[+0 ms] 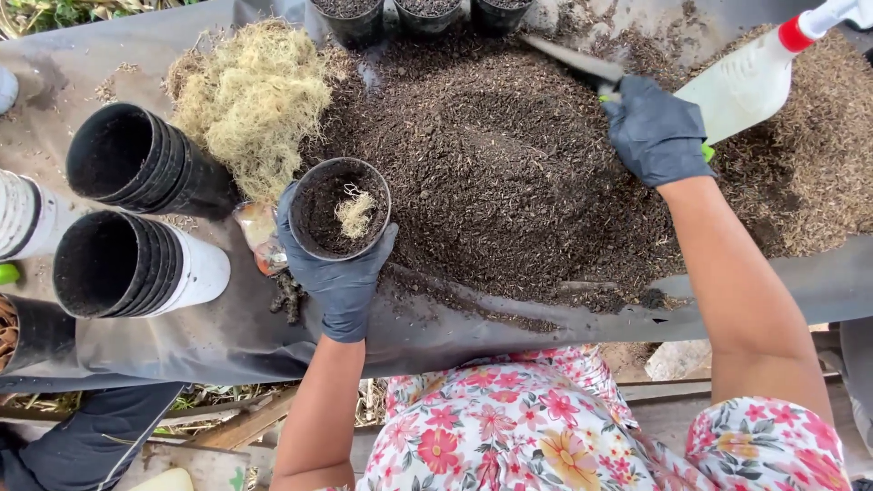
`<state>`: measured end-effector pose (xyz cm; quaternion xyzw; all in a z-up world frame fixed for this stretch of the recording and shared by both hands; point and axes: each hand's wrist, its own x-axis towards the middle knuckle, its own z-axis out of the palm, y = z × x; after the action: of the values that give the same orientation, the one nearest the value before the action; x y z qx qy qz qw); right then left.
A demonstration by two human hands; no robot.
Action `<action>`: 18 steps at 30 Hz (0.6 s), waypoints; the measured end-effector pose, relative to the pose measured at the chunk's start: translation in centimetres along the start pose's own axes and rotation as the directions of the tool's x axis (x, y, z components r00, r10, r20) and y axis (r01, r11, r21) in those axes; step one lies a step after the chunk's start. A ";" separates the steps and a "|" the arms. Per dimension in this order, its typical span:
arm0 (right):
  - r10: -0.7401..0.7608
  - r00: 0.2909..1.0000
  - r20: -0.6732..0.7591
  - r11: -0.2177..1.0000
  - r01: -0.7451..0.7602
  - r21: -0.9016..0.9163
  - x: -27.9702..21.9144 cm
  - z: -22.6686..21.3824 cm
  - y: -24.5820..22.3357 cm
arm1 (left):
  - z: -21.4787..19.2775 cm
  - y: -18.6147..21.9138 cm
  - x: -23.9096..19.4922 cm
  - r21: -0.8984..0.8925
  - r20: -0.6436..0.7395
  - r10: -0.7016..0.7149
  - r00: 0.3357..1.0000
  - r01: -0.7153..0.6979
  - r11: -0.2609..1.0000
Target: Filling small plastic nursery pots with soil and organic fibers using a hand trowel at a potting station.
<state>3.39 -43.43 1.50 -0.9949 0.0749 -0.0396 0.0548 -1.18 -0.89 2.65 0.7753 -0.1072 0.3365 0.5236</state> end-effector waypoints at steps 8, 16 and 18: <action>-0.122 0.981 -0.153 0.917 0.052 -0.396 -7.2 -4.2 3.0 | 0.1 -0.5 -0.1 -0.021 0.008 0.003 1.000 -0.003 1.000; 0.168 0.927 -0.335 0.889 -0.290 -0.355 -16.4 -3.5 2.9 | 0.0 -1.0 -0.7 0.090 0.064 0.057 0.996 -0.063 0.994; 0.484 0.867 -0.122 0.812 -0.496 -0.306 -18.1 -3.5 1.3 | -0.2 -0.9 -0.6 0.082 0.054 0.036 0.998 -0.040 0.996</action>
<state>-14.90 -42.33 3.56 -0.9359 0.3350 -0.0299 -0.1043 -1.22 -0.47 1.62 0.8026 -0.1216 0.3302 0.4816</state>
